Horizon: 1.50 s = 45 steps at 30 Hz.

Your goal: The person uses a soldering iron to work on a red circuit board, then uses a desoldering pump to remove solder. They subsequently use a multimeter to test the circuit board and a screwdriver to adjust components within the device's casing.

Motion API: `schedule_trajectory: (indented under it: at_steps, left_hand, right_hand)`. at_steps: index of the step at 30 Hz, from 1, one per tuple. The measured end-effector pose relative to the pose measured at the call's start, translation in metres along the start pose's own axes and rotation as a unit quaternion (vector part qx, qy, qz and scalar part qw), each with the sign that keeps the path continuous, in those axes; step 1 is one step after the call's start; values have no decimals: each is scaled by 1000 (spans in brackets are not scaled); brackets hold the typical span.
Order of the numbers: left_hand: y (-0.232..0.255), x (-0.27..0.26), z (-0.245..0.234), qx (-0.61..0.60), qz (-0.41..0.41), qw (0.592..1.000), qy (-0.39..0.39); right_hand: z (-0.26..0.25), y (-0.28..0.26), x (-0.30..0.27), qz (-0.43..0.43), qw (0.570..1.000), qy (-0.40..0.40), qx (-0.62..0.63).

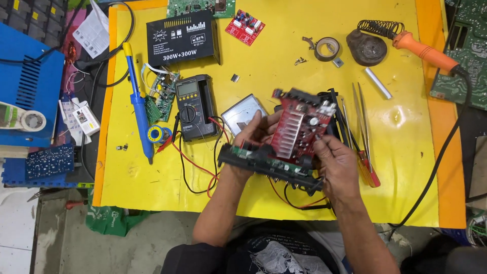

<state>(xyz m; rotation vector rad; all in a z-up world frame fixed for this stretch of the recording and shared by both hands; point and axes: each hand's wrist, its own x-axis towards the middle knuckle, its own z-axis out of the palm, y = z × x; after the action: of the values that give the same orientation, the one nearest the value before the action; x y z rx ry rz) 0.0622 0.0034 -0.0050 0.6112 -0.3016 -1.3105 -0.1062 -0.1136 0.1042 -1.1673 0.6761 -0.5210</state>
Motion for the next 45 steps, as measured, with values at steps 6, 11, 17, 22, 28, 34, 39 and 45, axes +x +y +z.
schedule_trajectory:
  at_steps: [6, 11, 17, 22, 28, 34, 39, 45]
  left_hand:
    - [25, -73, 57, -112, 154, 973, 131]
    - [20, -120, 68, 330, 284, 822, 367]
    - [-29, -115, 49, 555, 210, 718, 364]
    - [-35, -88, 62, 609, 216, 636, 421]
    - [-10, -53, 96, 665, -13, 601, 443]
    - [2, -54, 81, 660, -84, 609, 431]
    - [15, -106, 55, 504, 14, 733, 457]
    - [58, -131, 32, 488, 169, 657, 549]
  right_hand:
    - [-10, -11, 28, -82, 995, 49, 41]
    - [-19, -4, 32, -88, 993, 26, -71]
    - [-44, 34, 34, -71, 982, -49, -169]
    - [-45, 44, 38, -62, 992, -8, -109]
    - [-43, 48, 29, -88, 992, 62, -64]
    - [-56, 64, 19, -130, 980, 114, -96]
    - [-61, 54, 11, -101, 982, 105, -117]
    - [-53, 38, 16, -52, 950, -3, -307]
